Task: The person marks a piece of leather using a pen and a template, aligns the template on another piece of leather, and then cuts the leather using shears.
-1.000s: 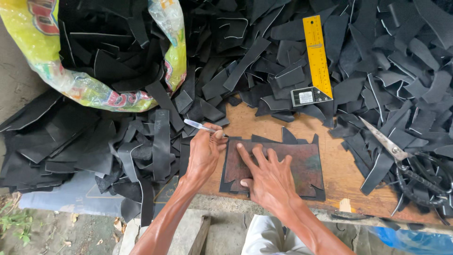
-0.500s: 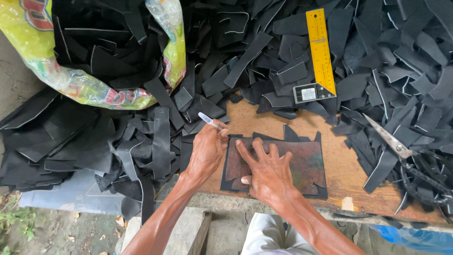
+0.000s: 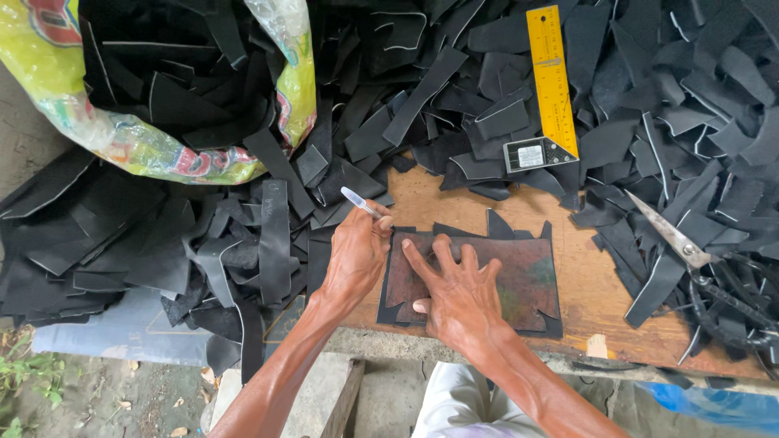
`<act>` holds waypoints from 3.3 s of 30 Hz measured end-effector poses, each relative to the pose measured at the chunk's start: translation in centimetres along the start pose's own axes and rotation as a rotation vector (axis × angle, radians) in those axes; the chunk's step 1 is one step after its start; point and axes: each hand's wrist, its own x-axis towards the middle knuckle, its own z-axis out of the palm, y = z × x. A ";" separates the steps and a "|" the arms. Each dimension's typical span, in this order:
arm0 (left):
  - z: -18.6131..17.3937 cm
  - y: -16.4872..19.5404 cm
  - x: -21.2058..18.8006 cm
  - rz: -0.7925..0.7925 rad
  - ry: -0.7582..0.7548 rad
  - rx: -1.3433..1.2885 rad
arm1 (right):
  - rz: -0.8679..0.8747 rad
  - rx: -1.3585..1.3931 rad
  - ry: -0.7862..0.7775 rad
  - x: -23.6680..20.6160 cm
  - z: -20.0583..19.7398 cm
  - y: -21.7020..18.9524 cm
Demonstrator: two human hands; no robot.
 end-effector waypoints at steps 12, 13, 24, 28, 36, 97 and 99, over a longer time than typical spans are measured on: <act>1.6 1.8 0.3 0.136 0.011 0.291 | -0.065 0.079 0.150 -0.7 0.9 0.8; 1.7 2.1 0.3 0.112 0.013 0.293 | -0.063 0.082 0.152 -0.7 1.0 0.9; 1.2 3.6 0.0 -0.088 0.016 0.118 | -0.070 0.071 0.211 -1.2 2.1 1.1; 1.3 3.8 0.1 -0.142 -0.050 0.214 | -0.051 0.063 0.171 -1.2 2.4 1.2; 2.2 3.5 -0.2 0.071 0.007 0.322 | -0.064 0.059 0.194 -1.4 2.2 1.3; 3.2 1.9 0.3 0.074 0.023 0.178 | -0.078 0.071 0.233 -1.2 2.6 1.8; 3.6 1.9 0.3 0.064 0.020 0.252 | -0.074 0.070 0.214 -1.2 2.7 1.9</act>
